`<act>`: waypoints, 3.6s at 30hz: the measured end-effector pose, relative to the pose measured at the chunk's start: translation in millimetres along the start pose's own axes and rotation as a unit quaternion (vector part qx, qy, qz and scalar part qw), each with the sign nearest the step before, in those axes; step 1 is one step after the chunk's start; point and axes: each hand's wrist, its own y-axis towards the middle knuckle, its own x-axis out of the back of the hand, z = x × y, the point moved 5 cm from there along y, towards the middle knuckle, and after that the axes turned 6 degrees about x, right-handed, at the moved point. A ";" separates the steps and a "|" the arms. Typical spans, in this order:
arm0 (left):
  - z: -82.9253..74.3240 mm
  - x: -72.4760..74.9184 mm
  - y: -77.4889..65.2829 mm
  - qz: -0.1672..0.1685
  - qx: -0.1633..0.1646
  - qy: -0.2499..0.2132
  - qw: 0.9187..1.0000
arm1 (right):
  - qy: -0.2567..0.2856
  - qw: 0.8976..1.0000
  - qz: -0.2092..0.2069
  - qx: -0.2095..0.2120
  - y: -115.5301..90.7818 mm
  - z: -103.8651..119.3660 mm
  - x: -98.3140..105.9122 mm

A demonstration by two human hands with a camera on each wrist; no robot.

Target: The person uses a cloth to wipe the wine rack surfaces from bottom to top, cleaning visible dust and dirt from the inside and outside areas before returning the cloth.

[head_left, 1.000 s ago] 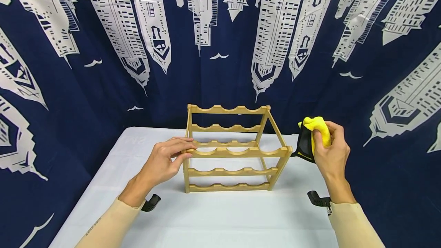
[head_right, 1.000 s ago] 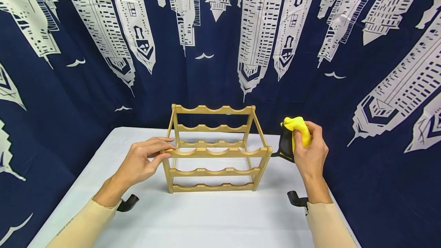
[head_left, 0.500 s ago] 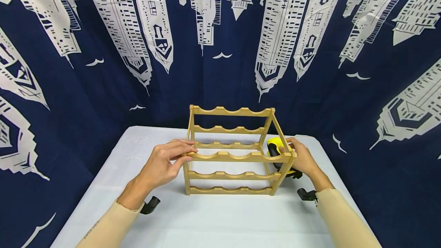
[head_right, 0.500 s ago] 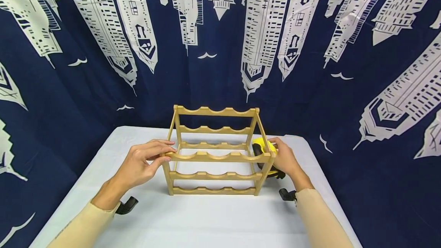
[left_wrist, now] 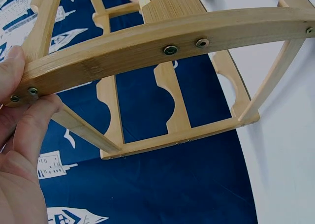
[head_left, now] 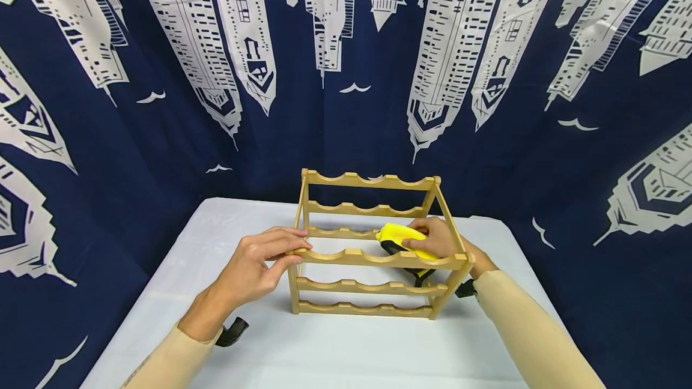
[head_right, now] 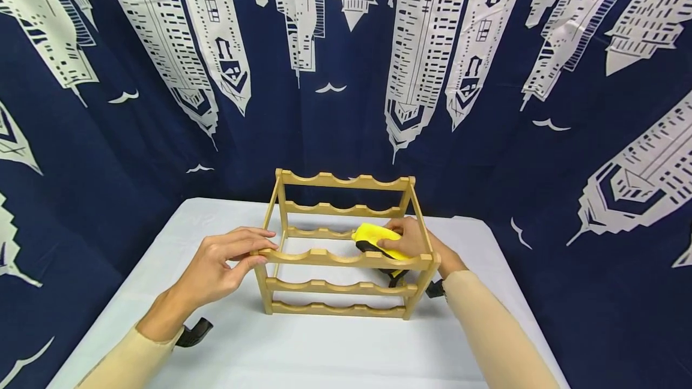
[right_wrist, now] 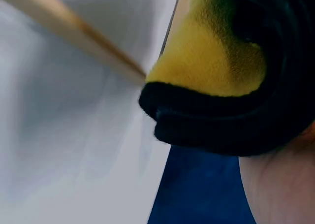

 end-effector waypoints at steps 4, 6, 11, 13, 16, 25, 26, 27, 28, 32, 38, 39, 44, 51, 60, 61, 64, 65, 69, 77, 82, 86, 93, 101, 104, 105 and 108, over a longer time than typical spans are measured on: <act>1.8 0.3 -0.2 0.008 0.002 0.002 1.000 | -0.028 0.997 0.019 0.076 23.6 1.4 -14.6; 2.3 0.3 0.1 0.010 0.002 0.000 1.000 | -0.041 0.991 0.025 0.121 32.7 3.1 -21.8; 3.5 0.1 0.2 0.012 0.003 -0.007 1.000 | -0.096 0.975 0.028 0.198 47.1 3.1 -35.8; 4.0 -0.4 0.3 0.014 0.006 -0.009 1.000 | -0.108 0.973 0.036 0.200 51.7 0.0 -40.6; 4.9 -0.7 -0.5 0.015 0.010 -0.009 1.000 | -0.108 0.974 0.058 0.193 60.0 -2.0 -47.8; 6.0 0.0 -1.9 0.016 0.025 -0.006 1.000 | -0.107 0.943 0.063 0.310 80.9 9.8 -65.2; 5.8 -0.1 -2.0 0.016 0.025 -0.006 1.000 | -0.111 0.937 0.062 0.325 80.9 10.7 -66.5; 5.7 -0.5 -2.1 0.016 0.025 -0.007 1.000 | -0.116 0.931 0.062 0.340 80.6 11.0 -68.0; 5.5 -0.8 -2.4 0.016 0.025 -0.007 1.000 | -0.122 0.926 0.064 0.350 80.0 10.8 -69.7; 5.3 -1.5 -3.7 0.017 0.028 -0.008 0.999 | -0.136 0.924 0.090 0.345 78.1 9.8 -75.3; 5.8 0.1 -3.8 0.014 0.031 -0.003 0.999 | -0.177 0.926 0.111 0.314 80.4 7.5 -79.9; 6.0 0.3 -3.7 0.014 0.032 -0.003 0.999 | -0.181 0.926 0.116 0.309 81.2 7.4 -80.6; 5.3 0.2 -3.2 0.014 0.033 -0.003 0.999 | -0.207 0.927 0.162 0.268 80.7 4.7 -83.6; 5.1 0.0 -3.1 0.015 0.030 -0.001 0.999 | -0.245 0.926 0.193 0.212 77.8 -3.8 -81.3; 6.7 2.4 -2.5 0.007 0.034 -0.003 0.999 | -0.273 0.933 0.173 0.160 60.2 -3.4 -61.5; 6.8 2.2 -2.7 0.006 0.033 -0.004 0.999 | -0.278 0.932 0.170 0.156 57.1 -3.7 -59.4; 6.8 1.0 -3.2 0.006 0.032 -0.007 0.999 | -0.301 0.929 0.157 0.148 46.7 -5.2 -52.3; 6.7 0.6 -3.4 0.006 0.032 -0.008 0.999 | -0.308 0.927 0.153 0.148 43.2 -6.2 -50.1; 6.5 0.3 -3.8 0.008 0.032 -0.010 0.999 | -0.308 0.927 0.134 0.166 32.1 -6.5 -41.4; 6.8 1.4 -5.0 0.005 0.037 -0.011 0.999 | -0.266 0.905 0.034 0.331 35.4 20.0 -33.1; 7.7 0.2 -4.9 0.006 0.038 -0.011 0.999 | -0.280 0.886 -0.003 0.370 47.8 38.0 -34.0; 8.3 0.0 -4.6 0.007 0.037 -0.011 0.999 | -0.310 0.878 0.002 0.365 59.5 46.0 -39.0; 8.2 1.1 -4.6 0.009 0.039 -0.014 0.999 | -0.358 0.874 -0.023 0.328 67.2 46.5 -38.0; 7.9 0.0 -3.9 0.010 0.037 -0.018 0.999 | -0.362 0.878 -0.089 0.298 38.5 26.1 -21.9; 7.9 -0.5 -3.8 0.008 0.034 -0.016 0.999 | -0.363 0.870 -0.116 0.313 27.3 21.3 -16.0; 7.8 -0.6 -4.0 0.008 0.035 -0.016 0.999 | -0.365 0.866 -0.122 0.320 23.8 20.1 -14.3; 7.3 -0.7 -4.1 0.005 0.033 -0.015 0.999 | -0.372 0.856 -0.134 0.334 13.3 16.6 -8.2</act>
